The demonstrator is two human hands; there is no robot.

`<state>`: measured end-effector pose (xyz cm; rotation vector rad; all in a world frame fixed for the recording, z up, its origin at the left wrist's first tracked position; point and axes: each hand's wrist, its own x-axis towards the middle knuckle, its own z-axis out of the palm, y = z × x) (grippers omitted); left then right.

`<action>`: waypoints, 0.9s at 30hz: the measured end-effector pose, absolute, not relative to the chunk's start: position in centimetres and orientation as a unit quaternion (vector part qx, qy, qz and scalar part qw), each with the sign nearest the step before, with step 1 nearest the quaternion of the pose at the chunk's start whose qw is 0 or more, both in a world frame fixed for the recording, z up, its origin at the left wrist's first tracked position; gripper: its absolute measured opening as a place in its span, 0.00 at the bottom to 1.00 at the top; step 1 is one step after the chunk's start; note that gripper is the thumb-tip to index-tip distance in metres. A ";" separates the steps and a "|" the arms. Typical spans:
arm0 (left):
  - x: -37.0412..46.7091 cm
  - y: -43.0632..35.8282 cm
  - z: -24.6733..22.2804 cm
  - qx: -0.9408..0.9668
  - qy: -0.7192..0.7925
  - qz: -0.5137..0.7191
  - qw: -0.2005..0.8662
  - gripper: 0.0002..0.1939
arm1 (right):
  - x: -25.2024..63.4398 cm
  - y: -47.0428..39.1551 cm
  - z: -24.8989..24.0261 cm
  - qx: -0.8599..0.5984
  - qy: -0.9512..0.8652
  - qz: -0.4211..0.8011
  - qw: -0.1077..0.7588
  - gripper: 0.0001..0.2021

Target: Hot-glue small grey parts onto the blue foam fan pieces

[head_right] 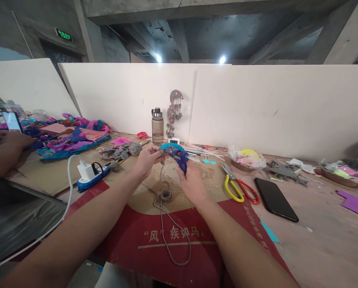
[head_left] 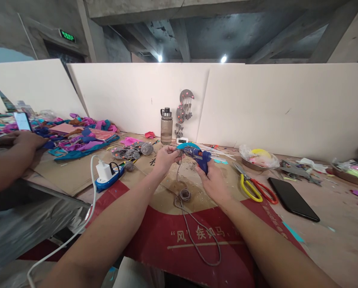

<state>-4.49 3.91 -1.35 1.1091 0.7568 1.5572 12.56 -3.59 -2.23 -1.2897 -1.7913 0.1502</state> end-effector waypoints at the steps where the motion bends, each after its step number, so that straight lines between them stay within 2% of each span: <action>1: -4.5 3.9 -1.4 0.464 0.314 0.647 0.517 0.13 | 12.5 -3.6 -2.2 -0.521 -0.724 0.060 0.447 0.17; 27: -5.1 3.0 -0.1 0.455 0.297 0.662 0.516 0.13 | 12.9 -3.1 -2.6 -0.527 -0.718 0.055 0.451 0.20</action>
